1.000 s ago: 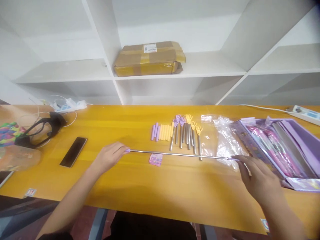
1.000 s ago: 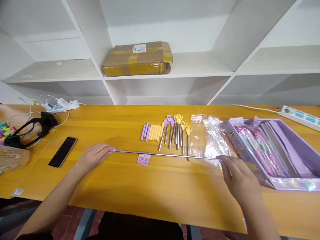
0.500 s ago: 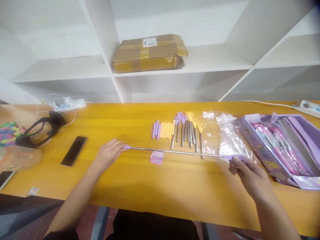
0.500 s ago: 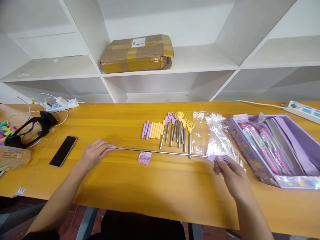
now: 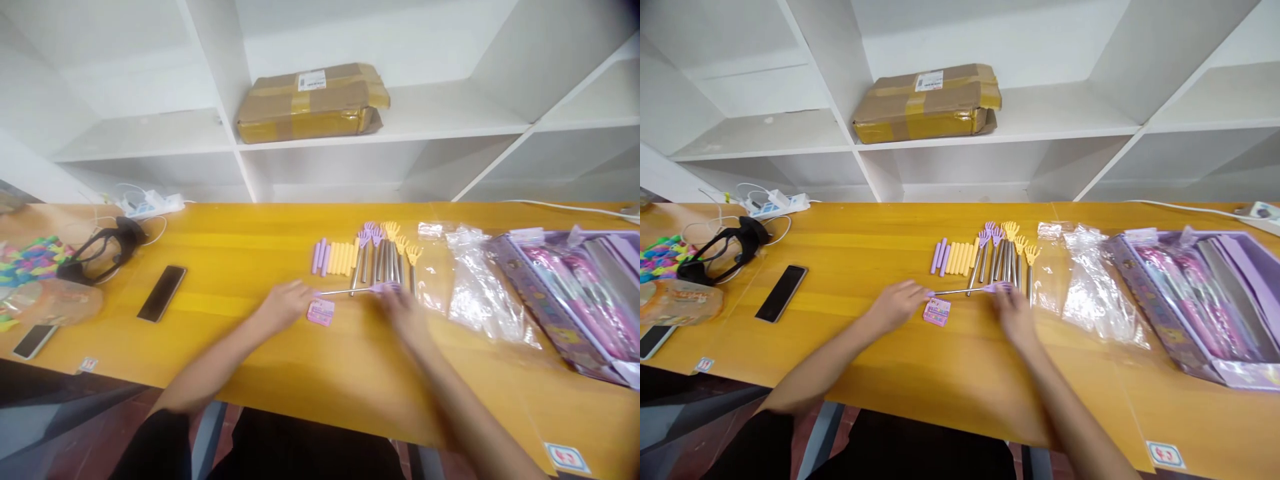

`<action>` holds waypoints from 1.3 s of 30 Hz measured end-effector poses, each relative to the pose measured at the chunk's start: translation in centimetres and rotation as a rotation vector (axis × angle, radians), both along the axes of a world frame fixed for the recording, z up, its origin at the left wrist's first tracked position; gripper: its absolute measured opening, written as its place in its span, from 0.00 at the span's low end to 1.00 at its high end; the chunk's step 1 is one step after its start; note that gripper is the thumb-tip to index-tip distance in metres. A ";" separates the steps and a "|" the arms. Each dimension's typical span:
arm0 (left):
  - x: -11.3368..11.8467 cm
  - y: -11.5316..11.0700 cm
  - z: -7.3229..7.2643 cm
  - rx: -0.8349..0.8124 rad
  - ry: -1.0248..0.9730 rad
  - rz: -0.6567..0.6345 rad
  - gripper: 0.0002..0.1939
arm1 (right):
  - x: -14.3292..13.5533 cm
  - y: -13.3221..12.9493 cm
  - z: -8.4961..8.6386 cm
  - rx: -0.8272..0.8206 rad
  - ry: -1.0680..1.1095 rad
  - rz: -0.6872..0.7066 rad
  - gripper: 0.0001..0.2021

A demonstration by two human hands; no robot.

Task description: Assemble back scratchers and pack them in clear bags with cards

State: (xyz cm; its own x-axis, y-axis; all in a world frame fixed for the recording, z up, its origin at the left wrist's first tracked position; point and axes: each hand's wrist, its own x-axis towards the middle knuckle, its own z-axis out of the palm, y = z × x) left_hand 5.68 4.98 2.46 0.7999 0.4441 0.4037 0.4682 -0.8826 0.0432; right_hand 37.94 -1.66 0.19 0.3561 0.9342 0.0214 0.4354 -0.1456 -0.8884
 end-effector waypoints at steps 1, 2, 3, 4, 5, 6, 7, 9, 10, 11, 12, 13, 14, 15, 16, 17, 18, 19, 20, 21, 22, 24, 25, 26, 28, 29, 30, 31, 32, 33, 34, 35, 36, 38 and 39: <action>1.4 -0.1 -0.4 -0.004 0.031 0.021 0.09 | -2.0 0.3 -0.1 -0.007 0.014 0.033 0.35; 2.3 -0.2 -0.6 -0.021 0.034 0.055 0.09 | -3.5 0.5 -0.1 -0.008 0.032 0.054 0.35; 2.9 -0.2 -0.8 -0.043 0.027 0.069 0.09 | -4.6 0.6 0.0 -0.008 0.048 0.089 0.34; 3.2 -0.2 -0.8 -0.058 0.008 0.081 0.09 | -5.1 0.6 0.1 -0.009 0.060 0.119 0.33; 3.1 -0.3 -0.7 -0.067 -0.016 0.082 0.09 | -5.3 0.5 0.3 -0.013 0.073 0.150 0.33; 2.8 -0.3 -0.7 -0.068 -0.035 0.076 0.10 | -5.2 0.5 0.3 -0.019 0.085 0.178 0.33; 2.4 -0.3 -0.7 -0.063 -0.046 0.070 0.10 | -4.9 0.4 0.3 -0.027 0.096 0.196 0.33; 1.7 -0.4 -0.9 -0.055 -0.052 0.064 0.11 | -4.5 0.1 0.0 -0.043 0.135 0.206 0.32; 1.5 -0.5 -1.0 -0.055 -0.057 0.062 0.11 | -4.4 0.0 -0.3 -0.047 0.153 0.207 0.32; 1.3 -0.5 -1.2 -0.062 -0.066 0.060 0.10 | -4.4 -0.1 -0.6 -0.047 0.167 0.209 0.31; 1.2 -0.5 -1.3 -0.074 -0.083 0.057 0.09 | -4.5 -0.2 -1.0 -0.039 0.179 0.210 0.30; 1.2 -0.5 -1.5 -0.094 -0.103 0.055 0.08 | -4.7 -0.3 -1.4 -0.025 0.187 0.209 0.29; 1.2 -0.5 -1.7 -0.118 -0.121 0.054 0.08 | -4.9 -0.4 -1.8 -0.006 0.190 0.205 0.28; 1.1 -0.5 -1.8 -0.146 -0.133 0.057 0.09 | -5.1 -0.4 -2.1 0.014 0.192 0.198 0.29; 1.1 -0.5 -2.0 -0.173 -0.144 0.061 0.10 | -5.3 -0.4 -2.4 0.031 0.193 0.190 0.29; 1.0 -0.5 -2.1 -0.197 -0.155 0.064 0.11 | -5.5 -0.4 -2.7 0.042 0.196 0.184 0.29; 0.8 -0.5 -2.3 -0.215 -0.169 0.064 0.11 | -5.6 -0.4 -2.9 0.047 0.197 0.183 0.29; 0.7 -0.6 -2.5 -0.228 -0.188 0.061 0.10 | -5.7 -0.3 -3.0 0.049 0.199 0.187 0.29; 0.5 -0.6 -2.7 -0.236 -0.210 0.054 0.09 | -5.7 -0.3 -3.1 0.050 0.202 0.192 0.28; 0.4 -0.7 -2.9 -0.242 -0.232 0.046 0.07 | -5.6 -0.2 -3.2 0.050 0.206 0.198 0.28; 0.3 -0.8 -3.1 -0.246 -0.252 0.041 0.05 | -5.6 -0.2 -3.2 0.048 0.211 0.203 0.27; 0.3 -0.9 -3.3 -0.253 -0.276 0.038 0.05 | -5.5 -0.2 -3.3 0.041 0.223 0.220 0.27; 0.4 -1.0 -3.3 -0.259 -0.280 0.038 0.05 | -5.4 -0.2 -3.3 0.038 0.229 0.230 0.28; 0.5 -1.1 -3.3 -0.265 -0.275 0.039 0.05 | -5.4 -0.2 -3.2 0.034 0.235 0.241 0.28; 0.7 -1.3 -3.2 -0.267 -0.255 0.035 0.07 | -5.4 -0.2 -3.2 0.028 0.245 0.254 0.30; 0.8 -1.3 -3.1 -0.262 -0.240 0.030 0.08 | -5.5 -0.2 -3.1 0.026 0.249 0.253 0.31; 0.8 -1.3 -3.0 -0.249 -0.224 0.026 0.09 | -5.5 -0.2 -3.1 0.025 0.251 0.250 0.31; 0.9 -1.4 -3.0 -0.232 -0.209 0.023 0.10 | -5.6 -0.2 -3.0 0.024 0.252 0.244 0.31; 0.9 -1.4 -2.9 -0.212 -0.195 0.025 0.10 | -5.6 -0.1 -3.0 0.023 0.253 0.239 0.32; 0.9 -1.4 -2.9 -0.192 -0.182 0.029 0.11 | -5.6 -0.1 -2.9 0.023 0.254 0.235 0.32; 0.9 -1.4 -2.9 -0.173 -0.171 0.038 0.12 | -5.7 -0.1 -2.9 0.023 0.255 0.231 0.32; 0.9 -1.4 -2.8 -0.156 -0.162 0.046 0.12 | -5.7 0.0 -2.8 0.024 0.255 0.229 0.33; 0.8 -1.4 -2.8 -0.145 -0.156 0.055 0.12 | -5.7 0.0 -2.8 0.024 0.254 0.227 0.33; 0.8 -1.3 -2.7 -0.127 -0.147 0.064 0.11 | -5.7 0.0 -2.6 0.025 0.251 0.225 0.33; 0.7 -1.3 -2.6 -0.122 -0.140 0.066 0.11 | -5.8 0.0 -2.6 0.025 0.247 0.224 0.34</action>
